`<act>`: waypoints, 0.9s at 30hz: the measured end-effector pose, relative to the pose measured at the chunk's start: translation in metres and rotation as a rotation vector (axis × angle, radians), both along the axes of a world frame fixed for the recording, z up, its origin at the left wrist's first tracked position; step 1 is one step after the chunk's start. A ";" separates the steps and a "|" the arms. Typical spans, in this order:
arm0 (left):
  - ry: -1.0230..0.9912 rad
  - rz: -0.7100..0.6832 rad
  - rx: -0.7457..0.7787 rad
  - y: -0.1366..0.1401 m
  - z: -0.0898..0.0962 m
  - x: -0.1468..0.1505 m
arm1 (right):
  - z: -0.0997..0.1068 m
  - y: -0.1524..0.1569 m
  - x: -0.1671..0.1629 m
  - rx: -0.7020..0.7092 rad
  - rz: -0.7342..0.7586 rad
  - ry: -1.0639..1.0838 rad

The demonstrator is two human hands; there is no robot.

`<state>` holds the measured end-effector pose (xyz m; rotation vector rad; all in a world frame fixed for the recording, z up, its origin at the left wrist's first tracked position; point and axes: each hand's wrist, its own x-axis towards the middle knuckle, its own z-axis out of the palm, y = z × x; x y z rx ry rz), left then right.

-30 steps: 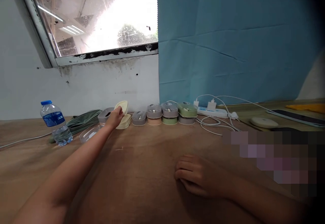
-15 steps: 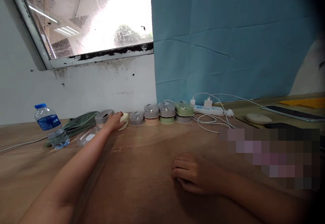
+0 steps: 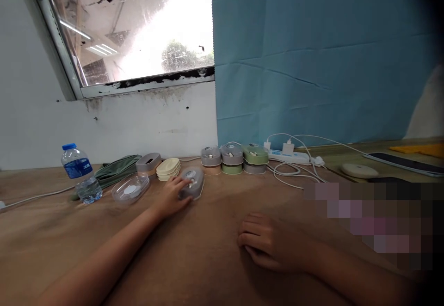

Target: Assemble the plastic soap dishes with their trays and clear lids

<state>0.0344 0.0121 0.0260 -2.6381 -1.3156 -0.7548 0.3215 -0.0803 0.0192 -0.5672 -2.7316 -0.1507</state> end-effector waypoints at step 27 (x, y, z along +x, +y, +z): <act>-0.321 0.034 -0.272 -0.048 -0.009 -0.041 | 0.005 -0.002 -0.001 0.063 0.001 0.054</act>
